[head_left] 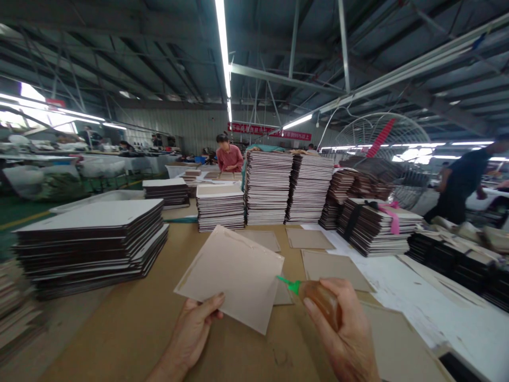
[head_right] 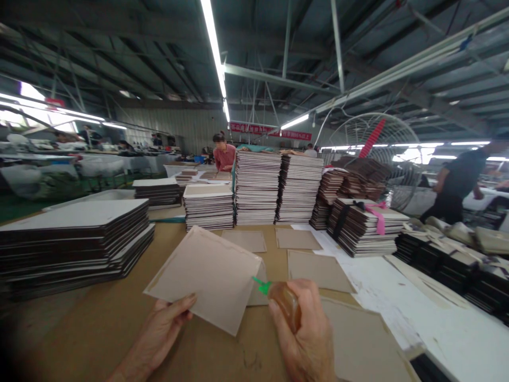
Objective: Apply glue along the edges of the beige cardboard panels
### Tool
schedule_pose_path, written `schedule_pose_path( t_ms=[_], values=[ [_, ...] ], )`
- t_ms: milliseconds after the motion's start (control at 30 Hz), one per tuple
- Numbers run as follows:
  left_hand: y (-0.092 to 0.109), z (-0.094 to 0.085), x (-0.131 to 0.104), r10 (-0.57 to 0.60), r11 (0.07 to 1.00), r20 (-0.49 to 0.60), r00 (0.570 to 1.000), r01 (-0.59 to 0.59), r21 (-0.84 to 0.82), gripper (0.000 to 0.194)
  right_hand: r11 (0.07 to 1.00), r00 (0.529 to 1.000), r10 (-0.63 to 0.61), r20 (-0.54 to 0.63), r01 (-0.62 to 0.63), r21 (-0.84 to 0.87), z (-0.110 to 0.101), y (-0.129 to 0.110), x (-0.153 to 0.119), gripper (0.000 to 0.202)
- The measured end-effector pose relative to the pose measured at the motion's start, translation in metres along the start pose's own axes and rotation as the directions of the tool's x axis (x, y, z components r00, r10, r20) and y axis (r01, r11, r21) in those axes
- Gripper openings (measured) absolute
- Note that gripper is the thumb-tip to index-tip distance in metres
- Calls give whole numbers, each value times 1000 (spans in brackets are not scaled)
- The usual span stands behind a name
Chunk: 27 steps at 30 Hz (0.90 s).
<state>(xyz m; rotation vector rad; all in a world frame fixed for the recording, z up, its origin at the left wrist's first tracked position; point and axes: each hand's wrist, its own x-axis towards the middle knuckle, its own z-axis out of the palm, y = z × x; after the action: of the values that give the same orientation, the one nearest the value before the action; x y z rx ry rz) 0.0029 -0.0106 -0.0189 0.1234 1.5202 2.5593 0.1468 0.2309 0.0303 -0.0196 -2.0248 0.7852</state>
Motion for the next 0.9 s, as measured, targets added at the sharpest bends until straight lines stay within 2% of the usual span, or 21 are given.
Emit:
schedule_pose_path(
  t_ms=[100,267,433,500,733,900],
  values=[
    [1,0,0,-12,1000,2,1000,12,0,33,1000,998,-7,-56,6,-11,0,0,1,30],
    [1,1,2,-9,1000,-15,1000,9,-14,35,999,999,34,29,-34,11,-2,0,-3,28],
    [-2,-2,5,-17,999,-59,998,15,-34,36,997,991,70,-117,-64,52,-2,-2,-5,32],
    [-2,-3,4,-19,999,-58,998,17,-35,36,995,987,88,-134,-81,58,-1,-2,-4,34],
    [1,0,1,-23,999,-37,999,21,-42,35,993,995,98,17,-99,70,3,-1,-22,31],
    [2,1,2,-3,999,-56,998,0,-52,38,999,991,14,136,-21,46,6,-5,-38,26]
  ],
)
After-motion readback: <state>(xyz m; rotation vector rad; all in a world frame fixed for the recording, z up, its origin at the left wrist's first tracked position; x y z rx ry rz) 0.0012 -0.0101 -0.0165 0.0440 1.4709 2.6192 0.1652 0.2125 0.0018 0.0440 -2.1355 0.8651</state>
